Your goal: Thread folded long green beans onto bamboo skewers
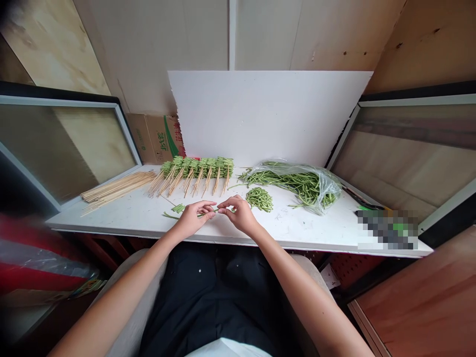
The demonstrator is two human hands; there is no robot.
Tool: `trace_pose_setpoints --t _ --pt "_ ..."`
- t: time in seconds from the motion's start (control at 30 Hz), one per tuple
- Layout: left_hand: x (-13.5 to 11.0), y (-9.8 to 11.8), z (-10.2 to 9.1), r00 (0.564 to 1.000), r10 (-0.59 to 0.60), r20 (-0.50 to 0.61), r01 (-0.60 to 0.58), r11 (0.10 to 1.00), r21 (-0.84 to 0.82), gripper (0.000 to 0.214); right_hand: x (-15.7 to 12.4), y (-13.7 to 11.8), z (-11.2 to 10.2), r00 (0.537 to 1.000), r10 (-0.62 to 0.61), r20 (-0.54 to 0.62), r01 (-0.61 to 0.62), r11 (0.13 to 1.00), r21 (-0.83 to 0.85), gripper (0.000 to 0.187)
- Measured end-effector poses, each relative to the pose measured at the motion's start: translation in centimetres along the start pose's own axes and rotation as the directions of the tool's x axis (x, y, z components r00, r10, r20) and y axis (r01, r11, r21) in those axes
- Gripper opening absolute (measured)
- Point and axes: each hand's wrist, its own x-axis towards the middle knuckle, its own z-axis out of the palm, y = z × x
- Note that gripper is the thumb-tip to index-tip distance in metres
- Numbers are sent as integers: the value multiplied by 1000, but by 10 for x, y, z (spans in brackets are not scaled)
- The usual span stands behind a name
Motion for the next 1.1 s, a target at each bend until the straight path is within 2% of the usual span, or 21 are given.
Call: trace_pose_setpoints --t 0.13,0.27,0.37,0.6,0.7,0.8,0.87,0.93,1.0,1.1 --pt "-1 4 -3 998 66 -8 -65 992 110 17 1 3 -5 998 -51 -25 50 998 -47 22" --pt "-2 7 -3 992 125 -9 -123 982 141 15 1 -1 -4 973 -225 44 229 962 -147 17" --pt "-3 10 -4 989 147 1 -146 977 154 16 -1 -8 -1 949 -315 36 315 928 -199 12" --pt "-4 22 -7 990 132 49 -137 982 130 17 -4 -20 -1 925 -380 26 371 884 -285 25" --pt "-5 25 -3 989 146 36 -148 985 85 20 -7 -24 6 938 -333 -94 312 932 -184 24" --pt "-6 24 1 991 132 18 -131 990 -54 23 -9 -23 17 962 -153 -226 170 984 58 17" --pt "-5 23 2 994 106 37 -98 979 -176 23 -9 -19 21 970 -13 -241 73 968 239 14" --pt "-5 20 2 995 78 69 -58 964 -259 22 -6 -11 21 976 78 -206 -2 937 348 14" --pt "-4 17 0 993 54 106 -23 963 -269 24 -3 -2 16 980 114 -162 -55 942 330 16" --pt "-3 14 -4 992 51 117 -31 986 -165 28 0 18 4 985 88 -149 -82 995 49 20"
